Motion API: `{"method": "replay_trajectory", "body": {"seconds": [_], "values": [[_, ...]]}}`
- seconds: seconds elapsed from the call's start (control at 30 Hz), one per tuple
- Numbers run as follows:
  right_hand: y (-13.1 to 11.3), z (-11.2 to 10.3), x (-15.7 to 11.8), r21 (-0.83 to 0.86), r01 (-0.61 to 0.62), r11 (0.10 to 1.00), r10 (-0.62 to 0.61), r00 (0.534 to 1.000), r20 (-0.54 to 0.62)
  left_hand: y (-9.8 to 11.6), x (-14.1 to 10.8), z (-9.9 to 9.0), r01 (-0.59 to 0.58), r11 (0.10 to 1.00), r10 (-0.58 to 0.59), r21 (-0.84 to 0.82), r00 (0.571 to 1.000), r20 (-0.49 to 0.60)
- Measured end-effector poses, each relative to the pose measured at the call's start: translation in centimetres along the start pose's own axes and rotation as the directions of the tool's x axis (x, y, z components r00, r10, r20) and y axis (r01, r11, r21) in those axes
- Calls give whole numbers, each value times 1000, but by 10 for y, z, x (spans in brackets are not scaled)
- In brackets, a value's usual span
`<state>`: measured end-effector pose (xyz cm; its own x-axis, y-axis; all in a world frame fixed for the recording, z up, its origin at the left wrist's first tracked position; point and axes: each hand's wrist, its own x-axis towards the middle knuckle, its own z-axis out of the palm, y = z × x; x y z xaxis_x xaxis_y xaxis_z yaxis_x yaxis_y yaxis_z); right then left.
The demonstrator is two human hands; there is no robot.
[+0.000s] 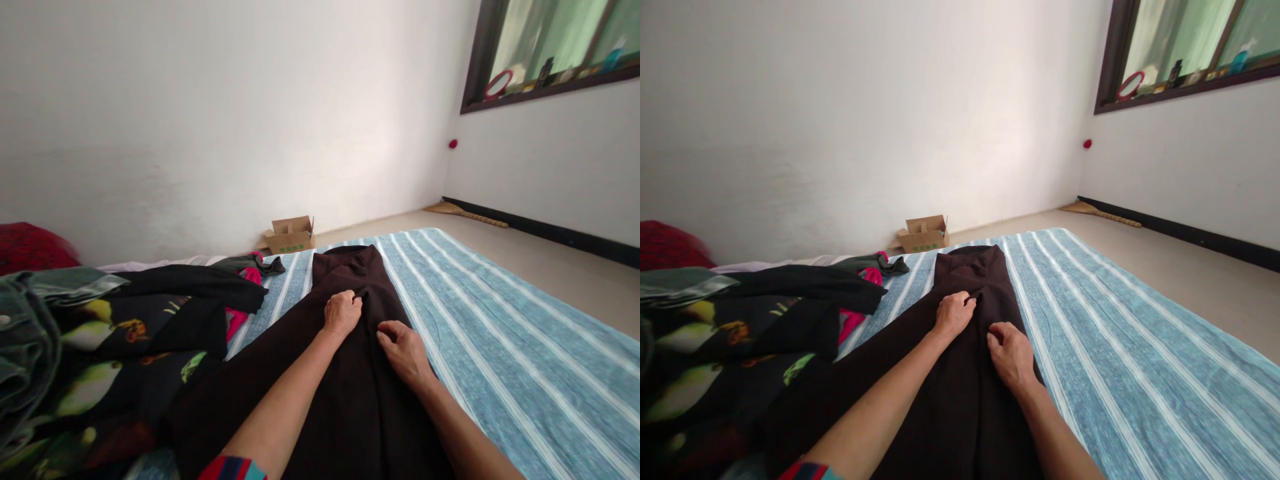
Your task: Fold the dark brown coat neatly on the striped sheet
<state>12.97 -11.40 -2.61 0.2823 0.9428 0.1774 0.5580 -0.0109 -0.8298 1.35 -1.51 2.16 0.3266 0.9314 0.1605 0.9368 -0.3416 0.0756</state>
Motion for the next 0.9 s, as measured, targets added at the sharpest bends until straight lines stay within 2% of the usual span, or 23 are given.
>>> {"method": "replay_trajectory", "body": {"seconds": [0.13, 0.27, 0.37, 0.47, 0.6, 0.73, 0.9], "values": [[-11, -1, 4, -169, 50, 984, -57, 998, -37, 2, -6, 0, -45, 999, 44, -10, 999, -25], [-19, -3, 18, -402, 80, 912, -112, 992, -57, 11, -5, -2, -70, 997, 69, -16, 997, -26], [-16, -2, 29, -492, 124, 862, -157, 987, -28, 15, 1, -5, -57, 998, 56, -35, 998, -22], [-8, 1, 35, -490, 195, 850, -210, 977, 25, 14, 6, -5, -28, 998, 27, -63, 999, -20], [2, 9, 34, -395, 306, 866, -314, 948, 46, 7, 12, -2, 14, 995, -16, -97, 1000, -13], [11, 15, 32, -358, 333, 872, -344, 938, 35, 4, 13, 3, 31, 992, -32, -120, 999, -6], [11, 19, 30, -412, 344, 844, -343, 936, 79, 4, 12, 3, 22, 990, -22, -136, 1000, 1]]}}
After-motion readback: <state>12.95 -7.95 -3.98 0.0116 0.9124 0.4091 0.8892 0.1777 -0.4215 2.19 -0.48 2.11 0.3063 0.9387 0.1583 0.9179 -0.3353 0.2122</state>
